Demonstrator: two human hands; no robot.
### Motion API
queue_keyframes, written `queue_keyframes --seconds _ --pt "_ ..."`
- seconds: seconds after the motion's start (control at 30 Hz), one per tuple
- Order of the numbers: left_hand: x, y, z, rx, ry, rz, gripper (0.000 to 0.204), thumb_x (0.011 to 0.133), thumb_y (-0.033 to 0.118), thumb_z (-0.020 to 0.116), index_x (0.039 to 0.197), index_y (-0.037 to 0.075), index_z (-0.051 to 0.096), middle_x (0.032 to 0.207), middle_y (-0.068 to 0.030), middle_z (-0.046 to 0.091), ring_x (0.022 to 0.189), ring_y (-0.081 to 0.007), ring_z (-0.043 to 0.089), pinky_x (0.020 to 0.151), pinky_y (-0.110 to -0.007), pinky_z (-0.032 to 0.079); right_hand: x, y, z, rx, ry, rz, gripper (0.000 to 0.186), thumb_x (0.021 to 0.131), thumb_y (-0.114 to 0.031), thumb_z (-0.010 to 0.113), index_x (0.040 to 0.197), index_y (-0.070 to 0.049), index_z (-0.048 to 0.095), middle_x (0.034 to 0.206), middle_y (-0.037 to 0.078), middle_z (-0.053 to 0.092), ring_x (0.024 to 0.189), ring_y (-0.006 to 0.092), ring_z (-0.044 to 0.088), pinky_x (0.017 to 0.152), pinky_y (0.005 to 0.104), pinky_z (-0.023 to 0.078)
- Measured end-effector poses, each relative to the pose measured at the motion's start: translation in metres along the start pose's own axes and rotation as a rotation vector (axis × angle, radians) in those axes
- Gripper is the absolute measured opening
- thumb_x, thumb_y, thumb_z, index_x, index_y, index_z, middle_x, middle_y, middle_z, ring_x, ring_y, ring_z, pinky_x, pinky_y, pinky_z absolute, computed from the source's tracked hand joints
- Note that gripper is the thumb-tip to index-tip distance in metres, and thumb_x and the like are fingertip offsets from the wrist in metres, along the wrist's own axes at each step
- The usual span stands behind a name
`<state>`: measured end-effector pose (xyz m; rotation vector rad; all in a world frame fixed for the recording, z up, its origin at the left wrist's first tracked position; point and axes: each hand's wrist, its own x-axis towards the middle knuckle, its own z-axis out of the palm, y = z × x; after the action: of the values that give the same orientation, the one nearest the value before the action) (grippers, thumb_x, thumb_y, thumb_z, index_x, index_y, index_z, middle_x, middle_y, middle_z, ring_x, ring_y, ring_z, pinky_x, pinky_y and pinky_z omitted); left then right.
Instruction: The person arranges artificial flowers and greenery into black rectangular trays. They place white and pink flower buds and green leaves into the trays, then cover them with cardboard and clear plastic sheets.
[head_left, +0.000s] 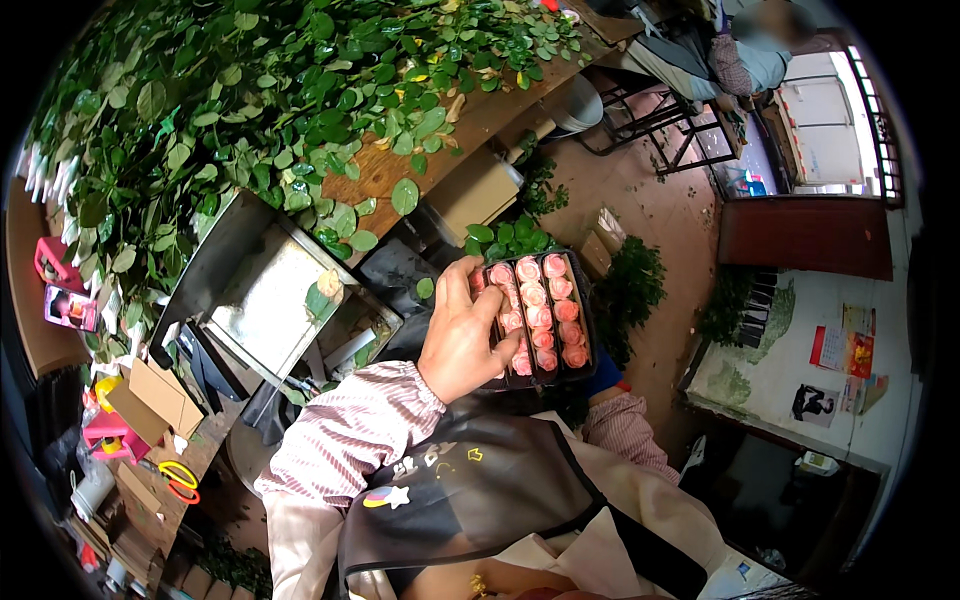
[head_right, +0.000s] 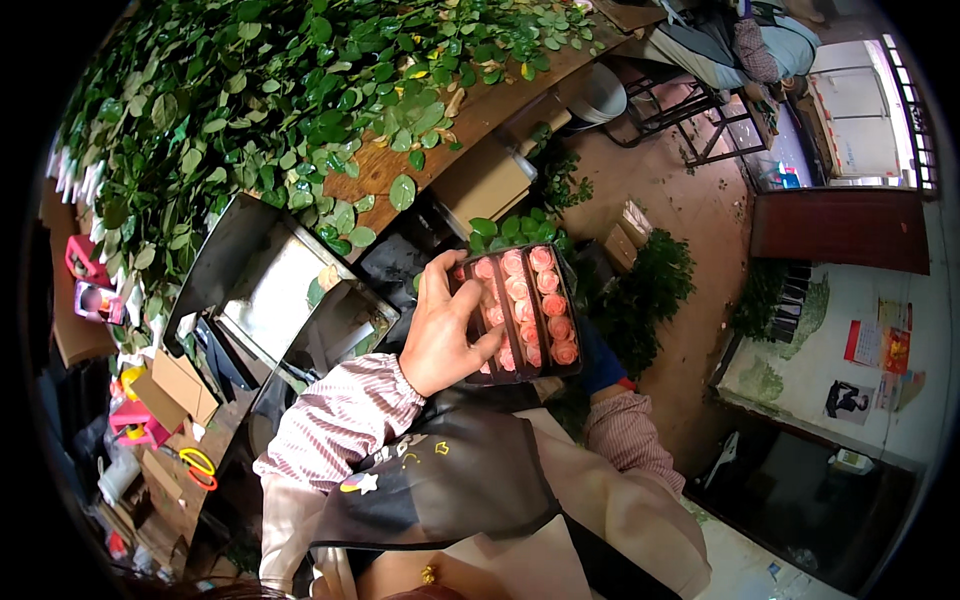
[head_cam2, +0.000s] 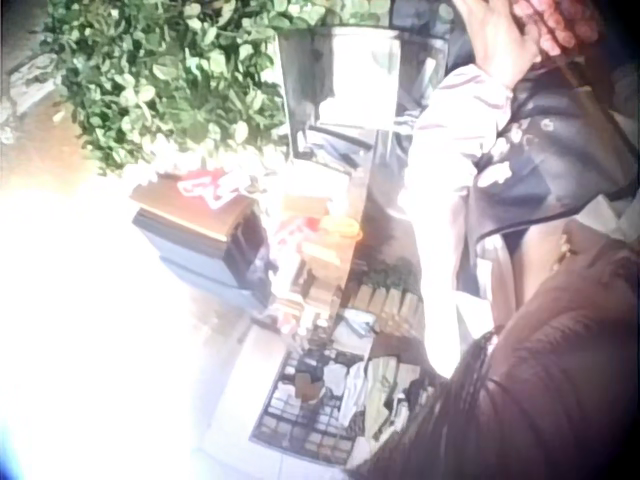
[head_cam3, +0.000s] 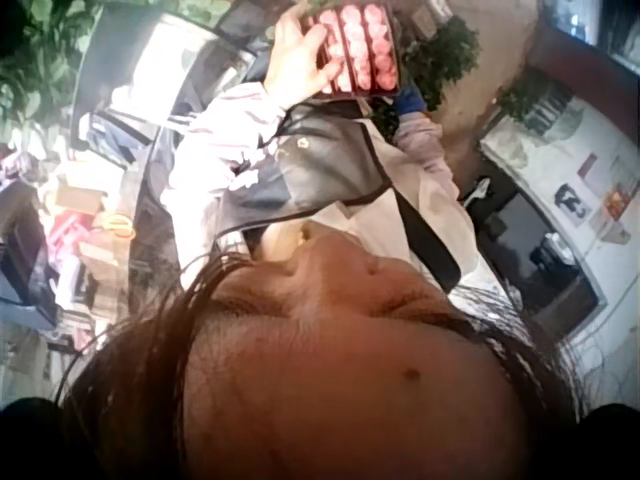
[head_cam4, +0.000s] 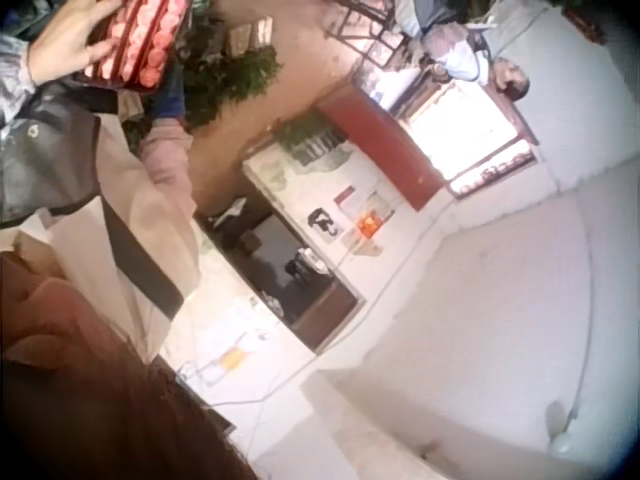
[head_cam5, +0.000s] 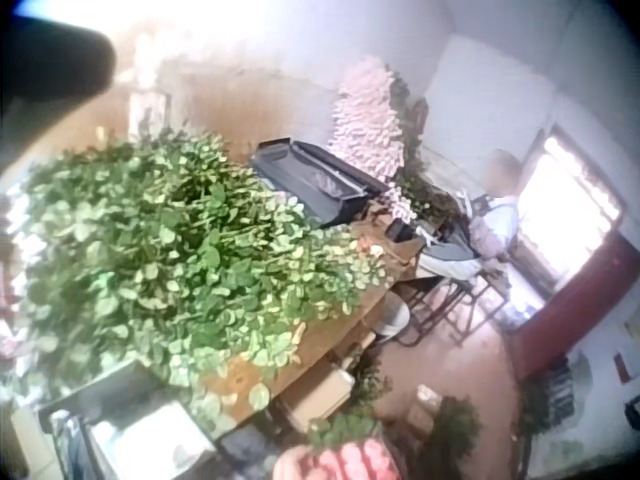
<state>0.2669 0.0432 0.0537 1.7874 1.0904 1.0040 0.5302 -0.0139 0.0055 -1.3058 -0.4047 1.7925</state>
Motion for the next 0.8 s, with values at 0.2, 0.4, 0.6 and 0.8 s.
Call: queue_keyframes --seconds 0.2,0.4,0.6,0.8 --pt "-0.002 -0.004 0.000 0.060 -0.020 0.003 0.038 0.073 0.016 0.081 0.101 -0.002 0.062 0.142 -0.0316 0.042 0.126 -0.0502 0.046 0.107 -0.053 0.044 0.000 0.008 0.002 0.002 0.001 0.010 0.040 0.106 -0.038 0.059 0.137 -0.012 0.061 0.129 0.002 0.065 0.114 0.0171 0.061 0.096 0.0354 0.051" --pt "0.001 -0.009 -0.003 0.046 -0.045 0.005 0.042 0.076 0.013 0.077 0.113 -0.002 0.063 0.144 -0.0309 0.041 0.126 -0.0488 0.049 0.107 -0.051 0.046 -0.017 0.028 -0.024 0.088 0.103 -0.050 0.039 0.106 -0.037 0.060 0.137 -0.013 0.061 0.129 0.001 0.064 0.114 0.0159 0.060 0.096 0.0346 0.051" --pt "-0.009 -0.022 -0.010 -0.019 -0.051 0.014 0.052 0.082 0.005 0.073 0.131 0.003 0.054 0.159 -0.0290 0.026 0.140 -0.0481 0.043 0.114 -0.048 0.041 -0.007 0.093 -0.061 0.298 0.535 -0.226 0.038 0.106 -0.036 0.060 0.138 -0.014 0.061 0.129 0.000 0.064 0.113 0.0147 0.060 0.095 0.0339 0.051" --pt "-0.057 -0.030 -0.043 -0.235 -0.096 -0.299 0.039 0.096 -0.004 0.062 0.133 -0.002 0.051 0.135 -0.0195 0.063 0.123 -0.0261 0.066 0.105 -0.036 0.052 0.051 0.075 -0.107 0.213 0.910 -0.525 0.029 0.102 -0.046 0.065 0.091 -0.020 0.062 0.073 -0.005 0.052 0.057 0.0075 0.043 0.048 0.0273 0.033"
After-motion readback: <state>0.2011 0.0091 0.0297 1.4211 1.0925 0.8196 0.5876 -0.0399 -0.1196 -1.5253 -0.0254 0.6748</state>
